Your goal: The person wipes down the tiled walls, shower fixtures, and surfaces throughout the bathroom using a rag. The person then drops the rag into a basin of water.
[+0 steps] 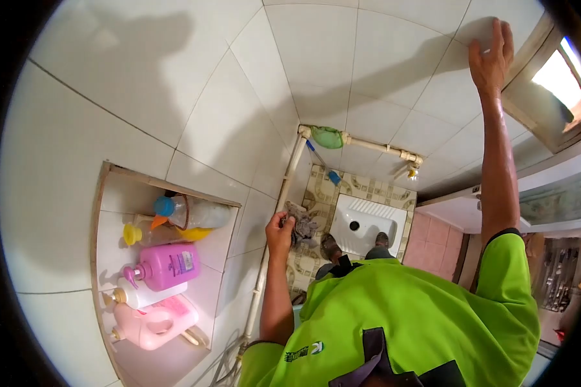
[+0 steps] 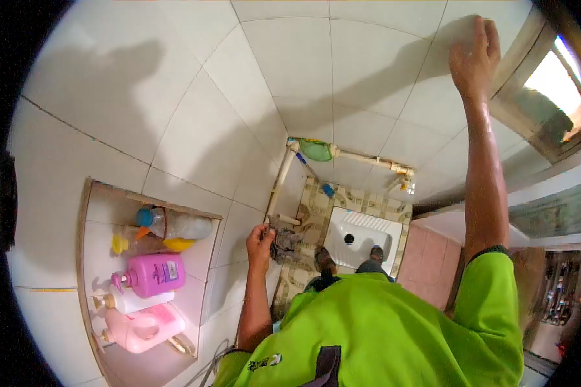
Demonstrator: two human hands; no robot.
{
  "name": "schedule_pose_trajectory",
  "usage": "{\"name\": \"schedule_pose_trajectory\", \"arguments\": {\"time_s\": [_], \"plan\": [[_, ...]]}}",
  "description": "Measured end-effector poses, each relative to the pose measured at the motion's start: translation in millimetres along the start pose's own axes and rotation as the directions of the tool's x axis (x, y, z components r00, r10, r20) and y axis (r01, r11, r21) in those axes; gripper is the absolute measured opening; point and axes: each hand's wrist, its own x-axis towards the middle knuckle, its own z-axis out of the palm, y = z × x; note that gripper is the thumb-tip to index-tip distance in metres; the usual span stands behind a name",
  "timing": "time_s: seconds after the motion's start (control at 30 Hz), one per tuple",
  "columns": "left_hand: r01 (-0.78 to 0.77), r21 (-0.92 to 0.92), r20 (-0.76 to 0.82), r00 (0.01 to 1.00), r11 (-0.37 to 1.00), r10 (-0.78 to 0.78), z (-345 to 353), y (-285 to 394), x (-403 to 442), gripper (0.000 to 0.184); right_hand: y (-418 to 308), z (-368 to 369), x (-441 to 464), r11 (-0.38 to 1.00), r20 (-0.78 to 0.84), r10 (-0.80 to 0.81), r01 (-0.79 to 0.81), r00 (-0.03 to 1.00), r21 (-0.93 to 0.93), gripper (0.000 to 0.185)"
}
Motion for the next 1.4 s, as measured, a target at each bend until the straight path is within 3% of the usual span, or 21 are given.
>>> {"name": "schedule_pose_trajectory", "arguments": {"time_s": [0.13,0.23,0.33,0.37,0.47,0.53,0.57,0.6,0.63,0.7,0.73,0.8,0.87,0.9,0.97,1.03,1.07,1.1,1.17,1.23,1.4], "plan": [[-0.245,-0.037,-0.078,0.967,0.969,0.241,17.0,49.3,20.1,0.03,-19.2,-15.1,-29.1,0.919,0.286,0.196,-0.277,0.938,0.279,0.047],[-0.404,-0.14,-0.021,0.914,0.904,0.405,36.1,168.5,17.0,0.032,-96.4,-17.3,-98.1,0.24,0.786,0.068,-0.775,0.614,0.585,0.051],[-0.459,-0.404,0.122,0.83,0.791,0.544,66.6,239.2,13.9,0.037,-172.8,-39.2,-124.2,0.193,0.908,-0.258,-0.903,0.33,0.383,0.072],[-0.472,-0.402,0.126,0.82,0.785,0.558,79.9,247.2,12.0,0.037,-196.8,-55.0,-117.5,0.02,0.935,-0.272,-0.97,0.229,0.243,0.074],[-0.883,0.087,0.19,0.47,0.462,0.862,116.7,256.5,11.9,0.039,-210.4,-52.8,-154.7,-0.369,0.939,-0.336,-0.927,0.073,-0.059,0.075],[-0.853,0.162,0.177,0.519,0.496,0.836,135.5,224.9,23.2,0.044,-194.0,-61.0,-154.8,-0.423,0.925,-0.372,-0.901,0.073,-0.099,0.075],[-0.867,0.151,0.179,0.497,0.475,0.849,139.7,219.2,22.9,0.044,-183.1,-70.3,-150.0,-0.233,0.93,-0.367,-0.967,-0.01,-0.103,0.072],[-0.686,0.0,0.255,0.703,0.727,0.664,140.4,212.6,20.8,0.044,-171.5,-77.1,-142.9,-0.034,0.934,-0.344,-0.993,-0.097,-0.116,0.069],[-0.406,-0.115,0.368,0.83,0.906,0.419,140.8,208.6,21.1,0.045,-159.2,-81.5,-131.2,-0.035,0.937,-0.338,-0.994,-0.089,-0.107,0.069],[-0.264,-0.245,0.353,0.872,0.933,0.339,139.5,210.1,35.0,0.045,-130.9,-88.6,-97.9,0.409,0.928,-0.365,-0.909,-0.078,0.085,0.059],[-0.107,-0.366,0.349,0.905,0.924,0.243,135.9,213.1,42.2,0.045,-110.9,-90.7,-81.0,0.508,0.947,-0.273,-0.81,0.172,0.294,0.057],[-0.304,-0.307,0.014,0.946,0.902,0.324,129.9,255.7,56.8,0.043,-35.3,-61.2,-47.9,0.61,0.82,-0.011,-0.646,0.572,0.459,0.046],[-0.59,-0.288,-0.192,0.807,0.754,0.558,116.7,315.0,90.3,0.035,10.6,-67.2,41.5,0.861,0.268,-0.022,-0.118,0.963,0.495,0.039],[-0.696,-0.279,-0.065,0.701,0.662,0.71,101.8,357.5,96.3,0.036,46.4,-58.1,77.2,0.891,0.23,0.117,-0.204,0.966,0.405,0.045],[-0.857,-0.235,-0.223,0.506,0.458,0.833,104.9,424.9,134.0,0.038,53.3,-65.3,139.0,0.971,0.043,-0.004,-0.007,0.999,0.239,0.055],[-0.885,0.02,-0.225,0.45,0.465,0.864,113.3,479.9,161.0,0.045,52.4,-63.1,156.6,0.951,0.182,-0.185,0.13,0.966,0.279,0.063],[-0.88,0.02,-0.22,0.458,0.474,0.861,126.3,485.7,180.4,0.045,55.2,-33.9,157.6,0.975,0.081,-0.222,0.22,0.972,0.032,0.067],[-0.918,0.182,-0.235,0.307,0.352,0.922,146.4,488.9,197.3,0.047,58.4,-11.4,155.0,0.935,-0.008,-0.282,0.273,0.959,-0.225,0.072],[-0.868,0.489,-0.19,-0.012,0.084,0.982,188.4,482.6,221.0,0.052,59.5,6.8,148.7,0.926,-0.05,-0.31,0.29,0.949,-0.244,0.075],[-0.819,0.551,-0.332,-0.041,0.158,0.942,228.4,444.9,211.4,0.054,53.8,11.9,150.8,0.886,-0.133,-0.347,0.278,0.929,-0.371,0.074],[-0.905,0.368,0.078,0.261,0.215,0.962,229.7,329.9,205.8,0.052,52.1,6.1,151.2,0.861,-0.137,-0.419,0.345,0.898,-0.375,0.072]]}}
